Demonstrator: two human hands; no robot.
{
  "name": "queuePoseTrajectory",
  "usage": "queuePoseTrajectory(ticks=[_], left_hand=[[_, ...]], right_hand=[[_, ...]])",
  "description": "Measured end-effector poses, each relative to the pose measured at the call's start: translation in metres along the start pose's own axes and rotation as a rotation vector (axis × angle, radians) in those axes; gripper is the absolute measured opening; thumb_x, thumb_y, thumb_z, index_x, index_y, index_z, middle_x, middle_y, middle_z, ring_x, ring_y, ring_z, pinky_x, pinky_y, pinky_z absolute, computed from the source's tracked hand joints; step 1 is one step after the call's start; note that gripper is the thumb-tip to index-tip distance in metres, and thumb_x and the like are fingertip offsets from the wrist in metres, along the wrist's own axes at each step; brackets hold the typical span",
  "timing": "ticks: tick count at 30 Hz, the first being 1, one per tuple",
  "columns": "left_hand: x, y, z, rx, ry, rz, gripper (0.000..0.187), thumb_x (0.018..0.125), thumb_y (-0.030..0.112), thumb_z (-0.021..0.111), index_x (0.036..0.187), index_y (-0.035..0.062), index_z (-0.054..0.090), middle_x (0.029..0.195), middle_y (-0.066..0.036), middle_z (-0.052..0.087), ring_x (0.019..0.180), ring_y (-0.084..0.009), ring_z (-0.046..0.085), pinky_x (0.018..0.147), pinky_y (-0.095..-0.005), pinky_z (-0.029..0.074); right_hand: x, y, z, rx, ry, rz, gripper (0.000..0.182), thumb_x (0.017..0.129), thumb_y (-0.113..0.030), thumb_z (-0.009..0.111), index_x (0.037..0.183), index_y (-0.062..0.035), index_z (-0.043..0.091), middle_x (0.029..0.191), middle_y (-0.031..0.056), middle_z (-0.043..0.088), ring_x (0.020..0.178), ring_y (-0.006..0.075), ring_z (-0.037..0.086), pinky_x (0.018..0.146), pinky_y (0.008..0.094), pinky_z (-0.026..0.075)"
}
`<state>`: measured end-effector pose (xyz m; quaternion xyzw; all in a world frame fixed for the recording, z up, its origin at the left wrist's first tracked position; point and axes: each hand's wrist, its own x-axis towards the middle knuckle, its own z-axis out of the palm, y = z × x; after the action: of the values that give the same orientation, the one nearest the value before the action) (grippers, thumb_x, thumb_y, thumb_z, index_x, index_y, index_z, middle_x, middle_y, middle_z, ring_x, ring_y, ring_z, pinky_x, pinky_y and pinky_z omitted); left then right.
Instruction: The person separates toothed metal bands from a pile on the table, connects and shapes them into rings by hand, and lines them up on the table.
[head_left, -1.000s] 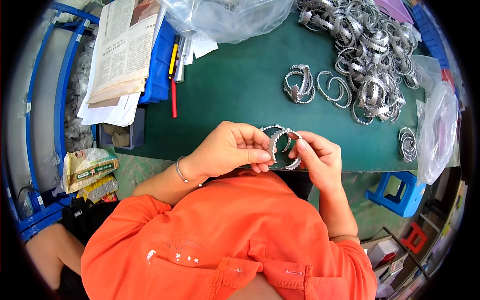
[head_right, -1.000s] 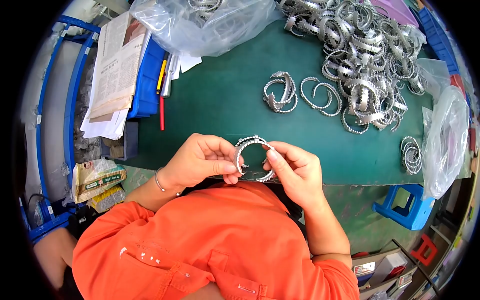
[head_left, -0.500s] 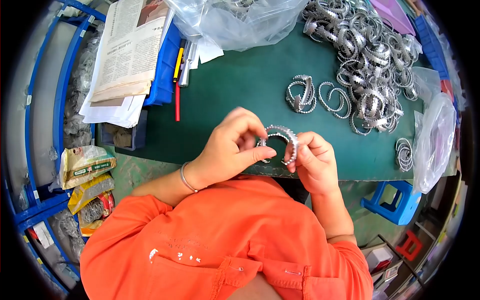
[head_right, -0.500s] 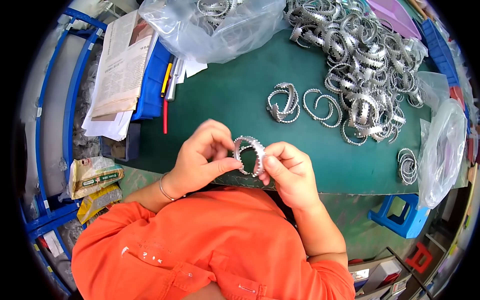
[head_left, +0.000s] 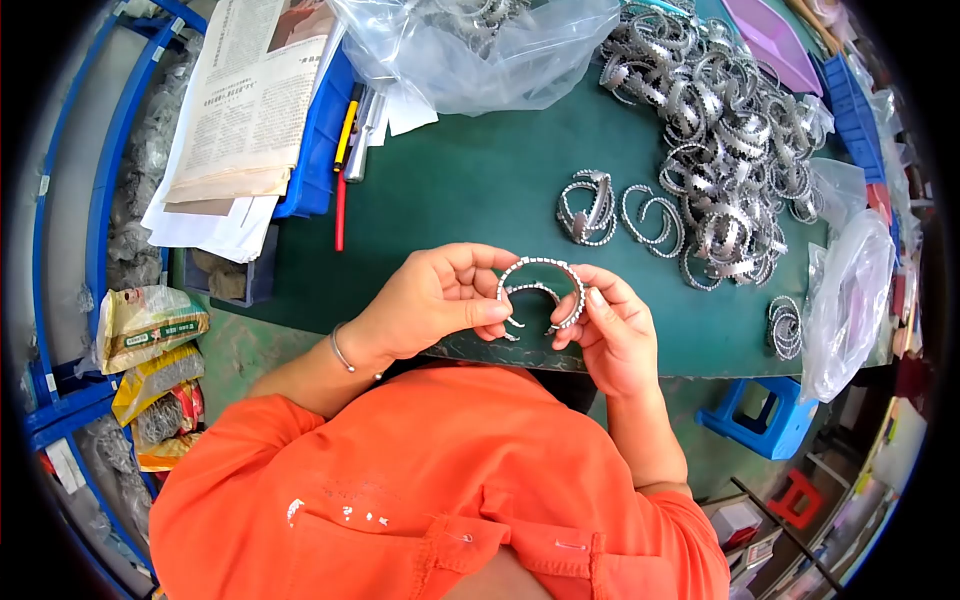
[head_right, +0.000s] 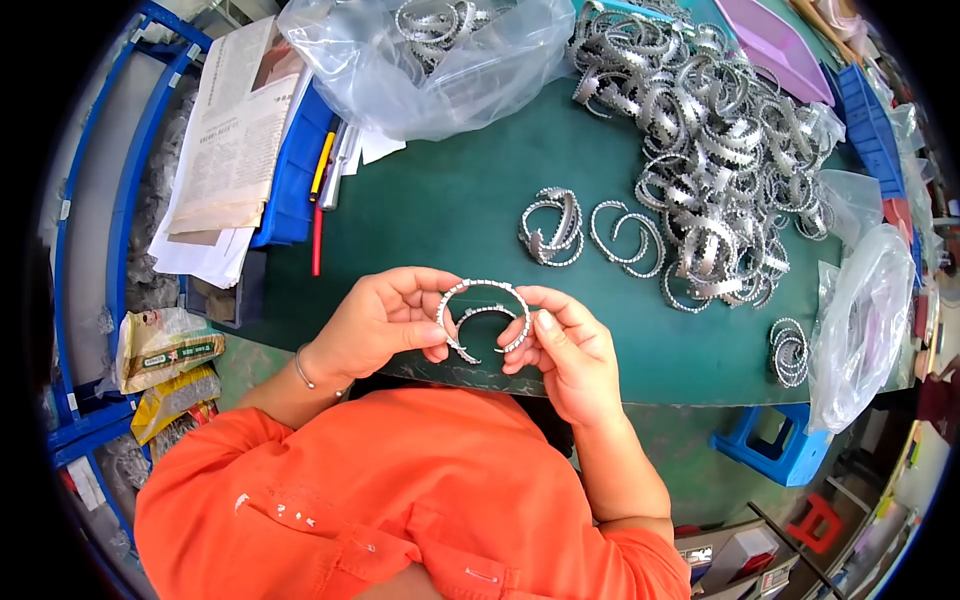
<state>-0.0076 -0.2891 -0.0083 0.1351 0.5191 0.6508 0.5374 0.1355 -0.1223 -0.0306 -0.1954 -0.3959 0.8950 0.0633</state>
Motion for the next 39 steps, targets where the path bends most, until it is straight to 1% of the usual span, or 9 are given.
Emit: queuePoseTrajectory(ticks=[6, 11, 14, 20, 23, 30, 33, 36, 39], left_hand=[[-0.001, 0.003, -0.001, -0.004, 0.000, 0.011, 0.043, 0.079, -0.001, 0.062, 0.119, -0.0062, 0.048, 0.084, -0.007, 0.061, 0.070, -0.0115, 0.060, 0.064, -0.0240, 0.051], [-0.005, 0.004, -0.004, -0.010, 0.009, -0.001, 0.042, 0.079, -0.002, 0.062, 0.119, -0.0049, 0.049, 0.082, -0.006, 0.060, 0.068, -0.0113, 0.060, 0.063, -0.0231, 0.050], [-0.007, 0.000, -0.005, 0.002, -0.028, 0.068, 0.041, 0.079, -0.004, 0.061, 0.118, -0.0036, 0.050, 0.084, -0.006, 0.060, 0.070, -0.0112, 0.059, 0.065, -0.0240, 0.051], [-0.007, -0.005, -0.006, 0.102, -0.045, 0.164, 0.042, 0.076, -0.013, 0.060, 0.116, -0.0023, 0.052, 0.088, -0.005, 0.057, 0.086, -0.0111, 0.058, 0.078, -0.0244, 0.048], [-0.006, -0.010, -0.008, 0.217, -0.016, 0.272, 0.038, 0.076, -0.013, 0.060, 0.112, -0.0031, 0.054, 0.092, -0.006, 0.056, 0.087, -0.0120, 0.058, 0.078, -0.0248, 0.048], [-0.006, -0.011, -0.014, 0.273, -0.039, 0.328, 0.031, 0.075, -0.015, 0.060, 0.105, -0.0049, 0.058, 0.094, -0.007, 0.054, 0.089, -0.0140, 0.058, 0.078, -0.0254, 0.049], [-0.007, -0.012, -0.011, 0.264, -0.037, 0.326, 0.030, 0.075, -0.015, 0.060, 0.104, -0.0050, 0.059, 0.095, -0.008, 0.054, 0.088, -0.0143, 0.059, 0.078, -0.0259, 0.049], [-0.009, -0.012, -0.005, 0.073, -0.006, 0.355, 0.020, 0.078, -0.006, 0.063, 0.098, -0.0050, 0.061, 0.090, -0.004, 0.055, 0.080, -0.0111, 0.060, 0.070, -0.0230, 0.050], [-0.013, -0.005, -0.004, 0.029, -0.051, 0.262, 0.017, 0.082, -0.001, 0.062, 0.098, -0.0064, 0.060, 0.085, -0.006, 0.057, 0.073, -0.0116, 0.060, 0.066, -0.0230, 0.051]], right_hand=[[0.001, -0.001, 0.001, -0.072, -0.006, -0.025, 0.031, 0.096, -0.013, 0.038, 0.116, 0.0065, 0.050, 0.086, 0.0138, 0.062, 0.070, 0.0158, 0.059, 0.065, 0.0266, 0.051], [0.004, -0.001, 0.005, -0.134, -0.018, -0.019, 0.031, 0.095, -0.015, 0.041, 0.115, 0.0066, 0.051, 0.086, 0.0129, 0.062, 0.070, 0.0147, 0.059, 0.063, 0.0249, 0.050], [0.004, 0.000, 0.005, -0.215, -0.010, -0.048, 0.029, 0.094, -0.014, 0.045, 0.113, 0.0060, 0.052, 0.086, 0.0119, 0.062, 0.071, 0.0132, 0.058, 0.062, 0.0237, 0.048], [0.003, -0.001, 0.006, -0.384, 0.018, -0.155, 0.023, 0.088, -0.005, 0.054, 0.109, 0.0048, 0.056, 0.090, 0.0110, 0.063, 0.074, 0.0115, 0.057, 0.063, 0.0218, 0.047], [0.003, -0.001, 0.005, -0.398, -0.015, -0.208, 0.022, 0.086, -0.001, 0.056, 0.106, 0.0053, 0.057, 0.093, 0.0113, 0.062, 0.077, 0.0122, 0.058, 0.064, 0.0221, 0.048], [0.001, -0.005, 0.006, -0.503, -0.061, -0.286, 0.021, 0.084, 0.002, 0.057, 0.105, 0.0060, 0.058, 0.101, 0.0125, 0.057, 0.080, 0.0141, 0.059, 0.067, 0.0231, 0.049], [0.000, -0.005, 0.007, -0.489, -0.028, -0.249, 0.021, 0.085, 0.000, 0.056, 0.105, 0.0059, 0.057, 0.098, 0.0121, 0.059, 0.077, 0.0134, 0.060, 0.066, 0.0231, 0.050], [-0.002, -0.003, 0.009, -0.446, 0.010, -0.172, 0.020, 0.087, -0.002, 0.055, 0.106, 0.0058, 0.057, 0.093, 0.0112, 0.062, 0.074, 0.0124, 0.060, 0.065, 0.0234, 0.051], [-0.003, 0.000, 0.010, -0.436, -0.011, -0.071, 0.020, 0.089, -0.004, 0.054, 0.106, 0.0056, 0.056, 0.088, 0.0101, 0.064, 0.073, 0.0114, 0.060, 0.064, 0.0232, 0.051]])
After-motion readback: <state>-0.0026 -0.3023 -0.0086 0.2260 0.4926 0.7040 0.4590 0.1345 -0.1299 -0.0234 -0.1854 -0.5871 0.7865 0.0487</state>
